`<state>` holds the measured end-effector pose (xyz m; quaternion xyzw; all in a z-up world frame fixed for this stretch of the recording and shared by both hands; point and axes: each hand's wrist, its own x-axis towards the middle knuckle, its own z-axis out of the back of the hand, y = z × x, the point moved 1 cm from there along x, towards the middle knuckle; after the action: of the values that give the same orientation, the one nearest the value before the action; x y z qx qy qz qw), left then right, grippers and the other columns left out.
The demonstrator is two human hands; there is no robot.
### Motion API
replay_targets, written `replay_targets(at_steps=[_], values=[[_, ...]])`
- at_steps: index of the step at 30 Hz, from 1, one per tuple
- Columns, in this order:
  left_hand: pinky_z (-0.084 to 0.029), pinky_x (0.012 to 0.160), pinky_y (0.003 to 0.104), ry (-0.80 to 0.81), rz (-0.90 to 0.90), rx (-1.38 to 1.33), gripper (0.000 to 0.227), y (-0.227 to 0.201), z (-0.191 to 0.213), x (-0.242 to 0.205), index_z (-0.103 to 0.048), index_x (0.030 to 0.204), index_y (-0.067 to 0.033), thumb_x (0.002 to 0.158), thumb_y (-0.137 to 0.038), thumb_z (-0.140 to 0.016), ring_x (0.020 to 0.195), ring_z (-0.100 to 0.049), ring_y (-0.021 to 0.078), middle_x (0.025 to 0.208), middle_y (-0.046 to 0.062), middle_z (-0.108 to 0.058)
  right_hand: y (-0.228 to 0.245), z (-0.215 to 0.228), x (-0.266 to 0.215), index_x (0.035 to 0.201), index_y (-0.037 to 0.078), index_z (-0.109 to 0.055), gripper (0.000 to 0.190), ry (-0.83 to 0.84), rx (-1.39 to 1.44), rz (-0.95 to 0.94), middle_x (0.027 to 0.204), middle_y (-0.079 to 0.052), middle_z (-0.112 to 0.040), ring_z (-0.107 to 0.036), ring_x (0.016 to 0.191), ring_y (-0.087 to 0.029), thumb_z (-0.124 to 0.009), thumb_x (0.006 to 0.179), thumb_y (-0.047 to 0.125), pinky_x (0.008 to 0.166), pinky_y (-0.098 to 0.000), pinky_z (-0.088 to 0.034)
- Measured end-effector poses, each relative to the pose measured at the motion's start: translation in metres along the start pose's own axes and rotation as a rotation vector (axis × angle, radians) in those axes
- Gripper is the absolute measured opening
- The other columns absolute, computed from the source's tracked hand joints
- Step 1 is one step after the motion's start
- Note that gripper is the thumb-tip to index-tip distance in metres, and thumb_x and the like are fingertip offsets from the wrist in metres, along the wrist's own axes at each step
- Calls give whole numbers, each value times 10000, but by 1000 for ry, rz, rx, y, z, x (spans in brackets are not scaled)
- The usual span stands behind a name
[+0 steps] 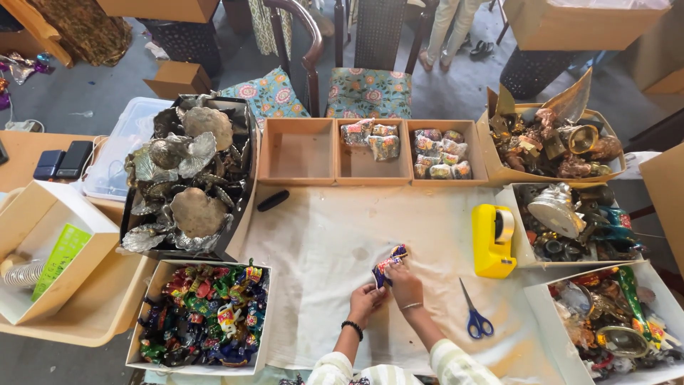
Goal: The person wraps a small toy elephant in a piece of white cloth and applies tape from a dispenser to secure the fabric. They adjust the cloth by hand to completely cover the toy.
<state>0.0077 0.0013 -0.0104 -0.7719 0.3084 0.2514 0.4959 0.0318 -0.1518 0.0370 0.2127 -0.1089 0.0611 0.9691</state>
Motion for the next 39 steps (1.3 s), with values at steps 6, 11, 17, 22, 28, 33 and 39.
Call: replay_targets(at_steps=[6, 11, 17, 22, 28, 33, 39], values=[[-538, 703, 285, -21, 1, 24, 257, -4, -2, -5, -731, 1112, -97, 899, -229, -786, 827, -733, 108, 936, -5, -788, -20, 9, 11, 1092, 137, -765, 283, -44, -53, -1, 1243, -97, -721, -682, 1183, -242, -576, 884, 105, 965, -375, -560], [-544, 709, 279, -31, 32, 29, 255, -6, -5, -6, -726, 1114, -107, 901, -236, -779, 846, -750, 90, 955, -15, -790, 7, 9, 8, 1092, 127, -761, 273, 39, 33, 18, 1230, -89, -724, -685, 1159, -246, -576, 891, 112, 900, -378, -560], [-529, 696, 255, -24, 7, 72, 242, -8, -4, -11, -741, 1095, -110, 913, -266, -771, 816, -721, 72, 941, -27, -784, 7, 8, 23, 1084, 146, -768, 307, 30, 61, 54, 1214, -54, -735, -705, 1107, -241, -602, 833, 87, 884, -374, -570], [-535, 683, 261, -28, -1, 66, 211, -13, -7, -13, -744, 1087, -125, 915, -244, -771, 813, -718, 73, 920, -29, -775, -10, 8, 10, 1140, 181, -771, 318, -69, 57, -151, 1195, -58, -729, -725, 1059, -248, -618, 872, 104, 866, -377, -588], [-525, 678, 251, -24, 0, 45, 208, -7, -4, -6, -750, 1086, -115, 913, -228, -771, 802, -731, 81, 921, -24, -784, 23, 19, 16, 1105, 150, -766, 349, -18, 89, 53, 1196, -63, -726, -709, 1093, -267, -615, 797, 85, 848, -391, -577], [-529, 674, 251, -36, -3, 58, 208, -12, -7, -16, -744, 1080, -116, 913, -237, -774, 806, -733, 74, 923, -23, -782, -8, 11, 18, 1102, 160, -768, 322, -11, 52, -66, 1241, -51, -726, -702, 1117, -249, -588, 851, 67, 925, -378, -569], [-530, 666, 259, -21, 17, 39, 216, -10, -5, -11, -741, 1080, -101, 908, -230, -768, 806, -739, 80, 920, -21, -787, 8, 10, 3, 1116, 136, -750, 306, 10, 43, -71, 1231, -72, -716, -696, 1113, -267, -597, 855, 88, 907, -389, -560]])
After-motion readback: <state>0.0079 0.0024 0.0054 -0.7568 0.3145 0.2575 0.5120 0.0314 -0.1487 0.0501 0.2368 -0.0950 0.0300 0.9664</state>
